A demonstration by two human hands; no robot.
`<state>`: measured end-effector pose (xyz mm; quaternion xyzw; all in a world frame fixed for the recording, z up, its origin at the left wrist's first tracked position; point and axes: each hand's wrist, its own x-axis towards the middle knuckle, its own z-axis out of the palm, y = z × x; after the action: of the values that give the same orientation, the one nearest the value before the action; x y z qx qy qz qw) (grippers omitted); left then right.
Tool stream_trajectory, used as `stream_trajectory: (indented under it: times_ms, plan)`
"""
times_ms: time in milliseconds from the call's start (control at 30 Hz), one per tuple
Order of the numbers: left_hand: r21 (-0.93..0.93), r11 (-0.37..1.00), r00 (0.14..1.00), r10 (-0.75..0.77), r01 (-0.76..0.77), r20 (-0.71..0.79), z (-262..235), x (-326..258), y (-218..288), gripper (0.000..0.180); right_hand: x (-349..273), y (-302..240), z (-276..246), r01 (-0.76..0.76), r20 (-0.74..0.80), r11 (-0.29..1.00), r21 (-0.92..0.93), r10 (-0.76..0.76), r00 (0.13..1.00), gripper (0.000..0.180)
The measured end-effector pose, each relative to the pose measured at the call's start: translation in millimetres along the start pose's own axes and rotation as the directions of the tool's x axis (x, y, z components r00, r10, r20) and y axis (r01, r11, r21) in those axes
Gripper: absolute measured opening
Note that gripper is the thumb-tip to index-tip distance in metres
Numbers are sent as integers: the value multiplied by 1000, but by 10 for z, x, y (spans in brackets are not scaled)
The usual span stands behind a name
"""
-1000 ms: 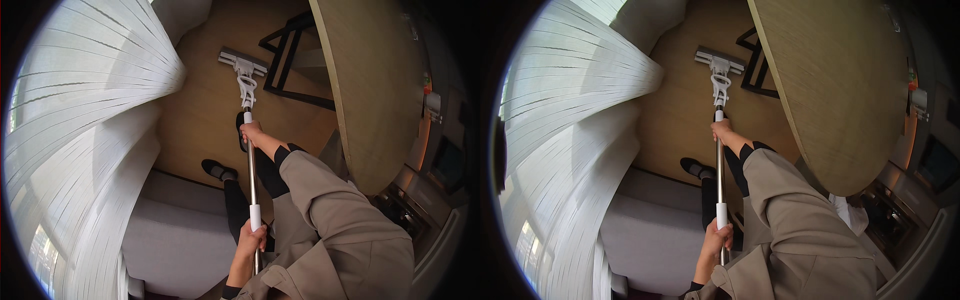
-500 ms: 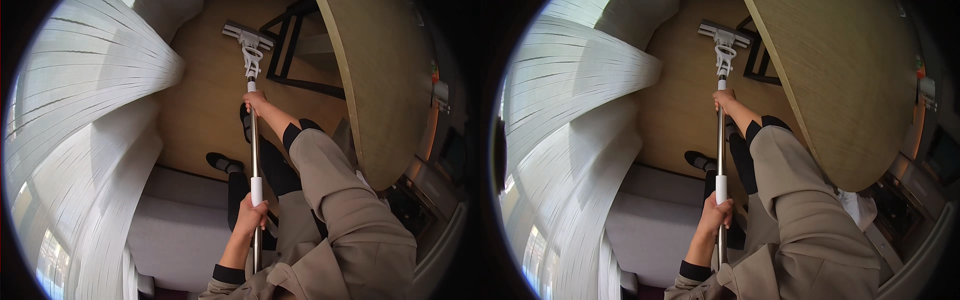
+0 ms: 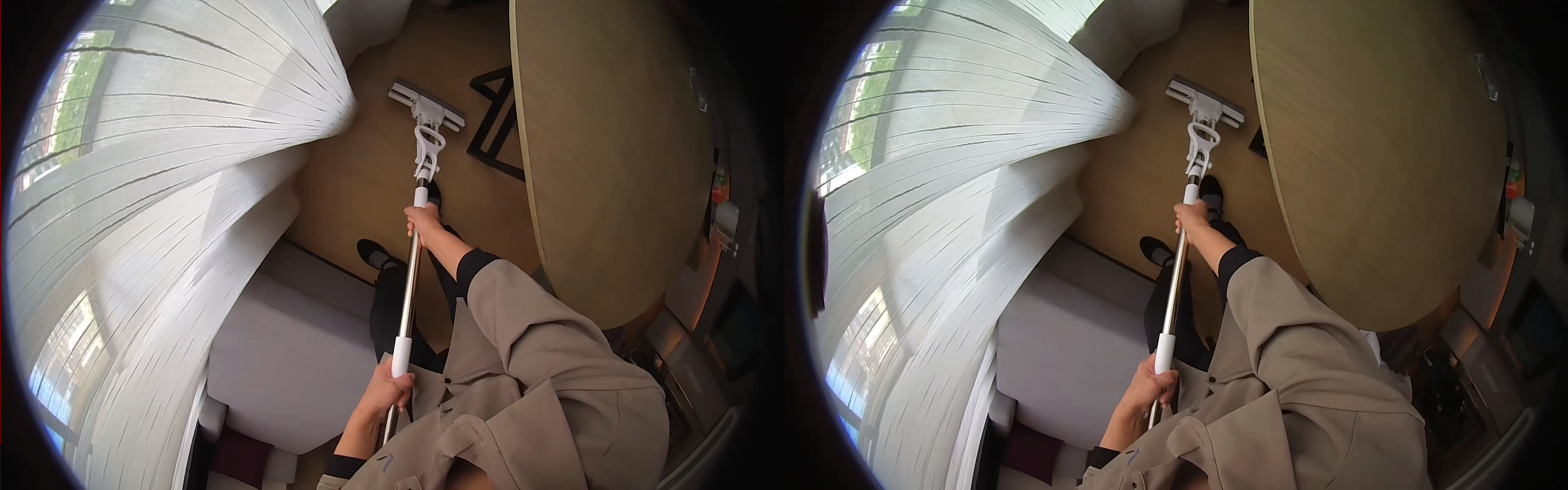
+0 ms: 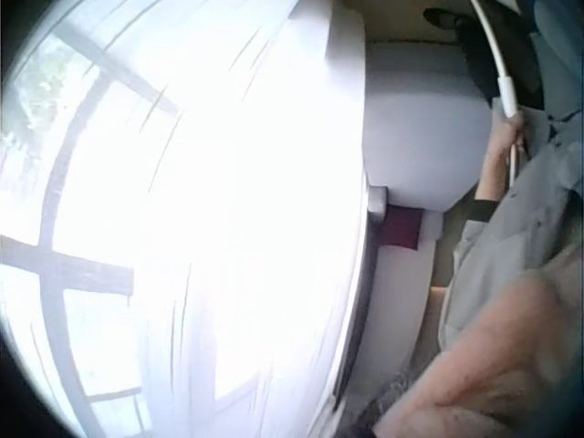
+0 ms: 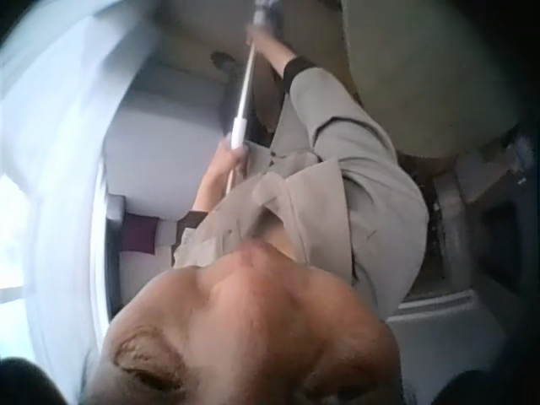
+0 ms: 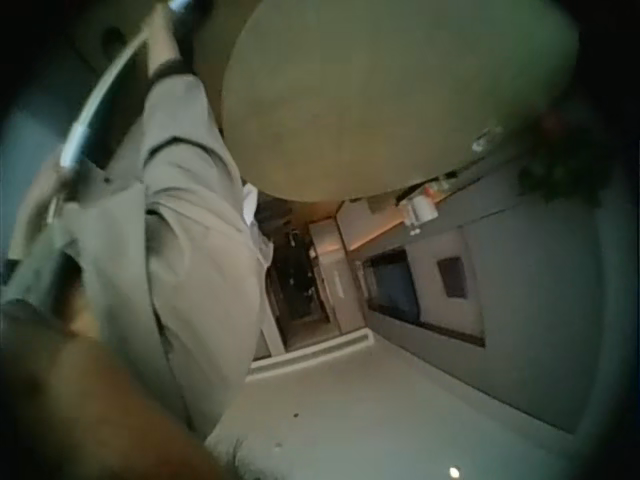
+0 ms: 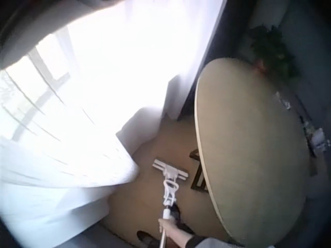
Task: Vacuuming the floor of a hotel room.
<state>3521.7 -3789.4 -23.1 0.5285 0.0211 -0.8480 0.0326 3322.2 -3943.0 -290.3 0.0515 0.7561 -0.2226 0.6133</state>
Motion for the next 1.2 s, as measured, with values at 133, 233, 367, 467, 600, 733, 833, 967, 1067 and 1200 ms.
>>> stream_trajectory:
  times_ms: [133,233,367,467,600,733,833,967,1067,1200]
  plan:
    - [22,999,999,25,-25,-24,-97,343,186,13,70,152,0,213,-75,923,-322,-249,966,29]
    - [295,945,987,159,-142,-35,-118,448,152,16,-365,393,-37,238,-19,712,-660,-332,943,52]
    - [279,954,978,155,-112,-137,22,70,-29,21,-1855,218,-265,441,367,368,-819,-256,894,74]
    - [283,955,971,147,-90,-187,283,-436,59,21,-3209,-613,-818,905,789,274,-326,-448,420,51]
    - [218,973,982,110,-75,-155,527,-778,418,20,-3966,-2128,-2007,739,635,-435,-515,-773,-13,43]
    - [323,946,977,54,17,-208,556,-939,662,15,-3379,-2935,-2940,320,78,-64,-945,-997,30,51]
    - [284,958,989,73,-33,-131,486,-1033,731,12,-2935,-2747,-3329,166,3,10,-986,-997,83,53]
    - [298,954,993,11,24,-114,400,-1171,755,15,-2762,-2473,-3507,194,-9,12,-981,-1000,16,53]
    - [271,963,992,33,1,-121,387,-1280,760,14,-2826,-2415,-3499,192,-1,5,-981,-1000,23,53]
    - [265,964,990,34,4,-140,431,-1346,783,14,-2889,-2424,-3433,200,3,2,-980,-1000,25,53]
